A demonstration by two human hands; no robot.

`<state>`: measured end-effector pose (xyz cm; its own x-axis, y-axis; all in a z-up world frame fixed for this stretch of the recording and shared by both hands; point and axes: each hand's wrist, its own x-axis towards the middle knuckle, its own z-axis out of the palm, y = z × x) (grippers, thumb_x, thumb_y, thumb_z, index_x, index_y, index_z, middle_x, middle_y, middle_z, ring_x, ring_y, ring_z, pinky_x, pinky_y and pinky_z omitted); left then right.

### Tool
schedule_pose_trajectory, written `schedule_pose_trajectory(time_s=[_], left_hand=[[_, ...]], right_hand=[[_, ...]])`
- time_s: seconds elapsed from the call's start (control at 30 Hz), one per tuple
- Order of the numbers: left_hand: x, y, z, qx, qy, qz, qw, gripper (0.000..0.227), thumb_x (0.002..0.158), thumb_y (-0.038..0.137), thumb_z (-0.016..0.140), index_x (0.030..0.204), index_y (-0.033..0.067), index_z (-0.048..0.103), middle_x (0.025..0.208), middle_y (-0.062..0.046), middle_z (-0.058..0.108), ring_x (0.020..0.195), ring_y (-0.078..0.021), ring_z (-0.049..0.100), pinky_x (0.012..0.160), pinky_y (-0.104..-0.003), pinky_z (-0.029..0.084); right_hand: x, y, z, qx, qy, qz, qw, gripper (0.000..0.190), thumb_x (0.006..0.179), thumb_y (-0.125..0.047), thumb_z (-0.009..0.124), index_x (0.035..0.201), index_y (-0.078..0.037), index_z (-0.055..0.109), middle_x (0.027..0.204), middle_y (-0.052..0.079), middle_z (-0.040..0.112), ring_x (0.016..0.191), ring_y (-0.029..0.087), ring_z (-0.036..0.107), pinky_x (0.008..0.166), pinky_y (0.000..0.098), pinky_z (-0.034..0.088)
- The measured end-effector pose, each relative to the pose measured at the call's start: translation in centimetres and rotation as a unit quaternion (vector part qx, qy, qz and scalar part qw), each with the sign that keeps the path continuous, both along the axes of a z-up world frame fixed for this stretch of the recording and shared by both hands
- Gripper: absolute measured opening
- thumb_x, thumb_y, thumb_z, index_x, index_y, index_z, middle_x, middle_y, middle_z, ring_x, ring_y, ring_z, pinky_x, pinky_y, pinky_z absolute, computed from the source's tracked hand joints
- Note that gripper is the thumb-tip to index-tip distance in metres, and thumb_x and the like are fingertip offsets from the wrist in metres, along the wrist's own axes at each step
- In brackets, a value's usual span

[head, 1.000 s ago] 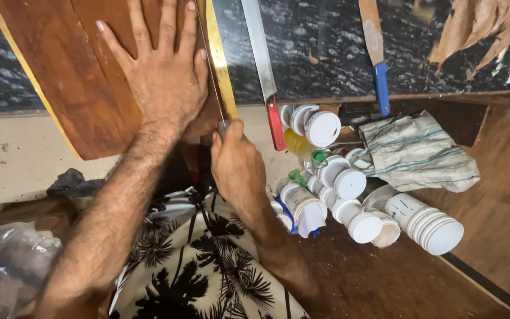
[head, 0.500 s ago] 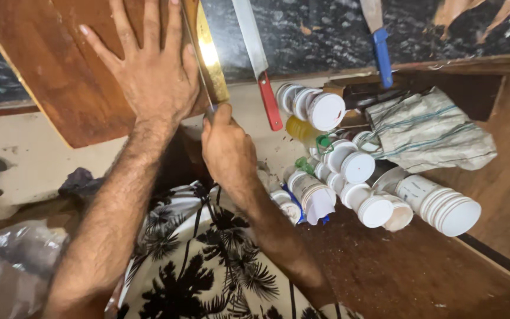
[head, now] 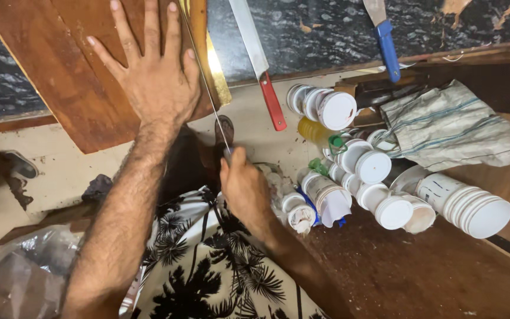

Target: The person presses and smooths a rectangular block of brown clay on a dark countertop, then uses a long knife to cut and trim the edges. They place the clay onto a yellow board and continue trimming the edges to create a uniform shape.

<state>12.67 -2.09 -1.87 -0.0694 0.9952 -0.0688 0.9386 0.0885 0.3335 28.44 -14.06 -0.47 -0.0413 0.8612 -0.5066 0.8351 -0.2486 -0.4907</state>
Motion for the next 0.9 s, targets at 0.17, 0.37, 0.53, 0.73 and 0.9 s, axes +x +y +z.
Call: schedule_pose_trajectory(time_s=[0.17, 0.37, 0.53, 0.73, 0.9], left_hand=[[0.0, 0.1, -0.3, 0.004, 0.021, 0.001, 1.000, 0.060, 0.114, 0.035, 0.050, 0.170, 0.0180, 0.041, 0.177, -0.005, 0.022, 0.159, -0.0430, 0.006, 0.118, -0.080, -0.002], [-0.3, -0.1, 0.3, 0.022, 0.006, -0.010, 1.000, 0.062, 0.109, 0.037, 0.051, 0.166, 0.0144, 0.042, 0.176, -0.006, 0.020, 0.160, -0.0413, 0.006, 0.119, -0.078, -0.004], [-2.3, 3.3, 0.7, 0.023, 0.016, -0.014, 1.000, 0.063, 0.109, 0.039, 0.049, 0.166, 0.0131, 0.040, 0.175, -0.007, 0.022, 0.158, -0.0426, 0.006, 0.117, -0.079, -0.005], [-5.3, 9.9, -0.1, 0.061, 0.013, -0.028, 0.998, 0.058, 0.115, 0.041, 0.047, 0.166, 0.0143, 0.042, 0.172, -0.010, 0.030, 0.158, -0.0424, 0.013, 0.117, -0.079, -0.002], [-5.6, 10.7, -0.6, 0.045, 0.013, -0.026, 0.999, 0.057, 0.114, 0.042, 0.049, 0.165, 0.0173, 0.043, 0.169, -0.010, 0.034, 0.156, -0.0405, 0.016, 0.118, -0.077, -0.002]], right_hand=[[-0.5, 0.6, -4.7, 0.073, 0.050, -0.025, 0.996, 0.029, 0.102, -0.023, 0.059, 0.112, 0.001, 0.047, 0.084, 0.030, 0.069, 0.074, 0.053, 0.066, 0.063, 0.0604, 0.051], [2.1, 3.1, -8.1, 0.159, 0.061, -0.036, 0.985, 0.031, 0.099, -0.019, 0.063, 0.114, 0.002, 0.047, 0.081, 0.030, 0.068, 0.074, 0.051, 0.067, 0.062, 0.0585, 0.051], [3.8, 7.0, -4.7, 0.201, 0.063, -0.020, 0.977, 0.029, 0.104, -0.017, 0.062, 0.115, 0.004, 0.046, 0.084, 0.031, 0.066, 0.076, 0.051, 0.067, 0.062, 0.0563, 0.052], [-1.5, 6.3, -0.4, 0.143, 0.091, 0.007, 0.985, 0.032, 0.100, -0.022, 0.061, 0.115, 0.002, 0.047, 0.085, 0.031, 0.068, 0.074, 0.052, 0.067, 0.062, 0.0600, 0.052], [-2.4, 11.6, 0.3, 0.050, 0.065, 0.043, 0.996, 0.033, 0.105, -0.030, 0.055, 0.112, 0.001, 0.046, 0.082, 0.029, 0.069, 0.075, 0.052, 0.067, 0.066, 0.0608, 0.051]])
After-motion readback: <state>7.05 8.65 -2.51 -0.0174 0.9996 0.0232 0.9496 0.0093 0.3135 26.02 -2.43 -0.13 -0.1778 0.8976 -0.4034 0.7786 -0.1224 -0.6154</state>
